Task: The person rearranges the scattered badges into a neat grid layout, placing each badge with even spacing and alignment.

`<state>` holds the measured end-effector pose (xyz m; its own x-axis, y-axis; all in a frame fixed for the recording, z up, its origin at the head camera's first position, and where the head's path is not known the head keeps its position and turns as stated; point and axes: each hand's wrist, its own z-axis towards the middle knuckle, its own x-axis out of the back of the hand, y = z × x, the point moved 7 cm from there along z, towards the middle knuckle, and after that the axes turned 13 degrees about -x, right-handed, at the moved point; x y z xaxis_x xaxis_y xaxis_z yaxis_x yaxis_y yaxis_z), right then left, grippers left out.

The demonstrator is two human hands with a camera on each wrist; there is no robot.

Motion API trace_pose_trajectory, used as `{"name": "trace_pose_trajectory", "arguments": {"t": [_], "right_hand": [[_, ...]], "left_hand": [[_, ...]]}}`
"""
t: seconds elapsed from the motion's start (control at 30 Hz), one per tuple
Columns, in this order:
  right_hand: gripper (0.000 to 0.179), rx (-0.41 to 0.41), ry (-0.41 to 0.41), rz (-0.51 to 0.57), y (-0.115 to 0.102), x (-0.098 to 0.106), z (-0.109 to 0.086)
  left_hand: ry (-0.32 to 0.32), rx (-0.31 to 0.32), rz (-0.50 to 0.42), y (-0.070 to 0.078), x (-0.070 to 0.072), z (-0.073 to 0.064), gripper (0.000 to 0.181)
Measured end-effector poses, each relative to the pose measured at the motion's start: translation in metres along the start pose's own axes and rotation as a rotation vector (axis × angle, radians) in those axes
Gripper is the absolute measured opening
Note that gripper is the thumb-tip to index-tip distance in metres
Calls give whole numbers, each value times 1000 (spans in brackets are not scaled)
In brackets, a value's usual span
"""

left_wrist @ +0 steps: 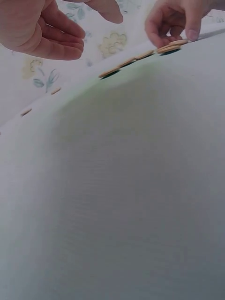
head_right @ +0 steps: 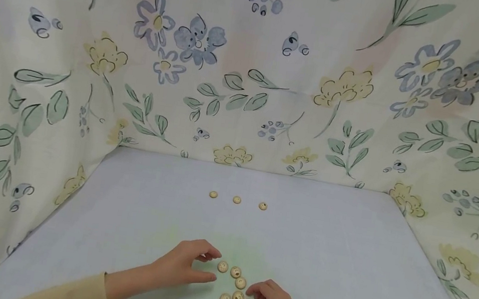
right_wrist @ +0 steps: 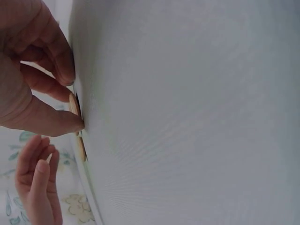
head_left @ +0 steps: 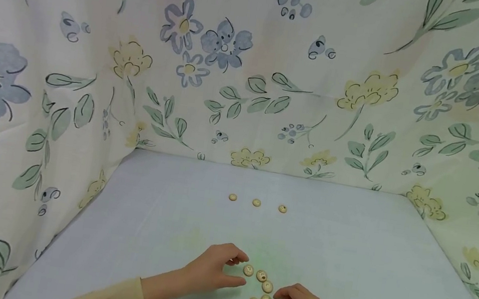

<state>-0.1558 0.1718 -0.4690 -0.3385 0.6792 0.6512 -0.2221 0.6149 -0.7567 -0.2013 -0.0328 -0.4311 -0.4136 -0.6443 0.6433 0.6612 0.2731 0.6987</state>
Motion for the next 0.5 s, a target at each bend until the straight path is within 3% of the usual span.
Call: {"name": "trace_pose_trajectory", "arguments": {"t": [0.3,0.5], "right_hand": [[28,9,7,-26,0,1,0],[28,40,3,-16,-1,1,0]], "left_hand": [[-73,-79,97,16,-16,-5,31],[-133,-58,176,19,-28,-4,31]]}}
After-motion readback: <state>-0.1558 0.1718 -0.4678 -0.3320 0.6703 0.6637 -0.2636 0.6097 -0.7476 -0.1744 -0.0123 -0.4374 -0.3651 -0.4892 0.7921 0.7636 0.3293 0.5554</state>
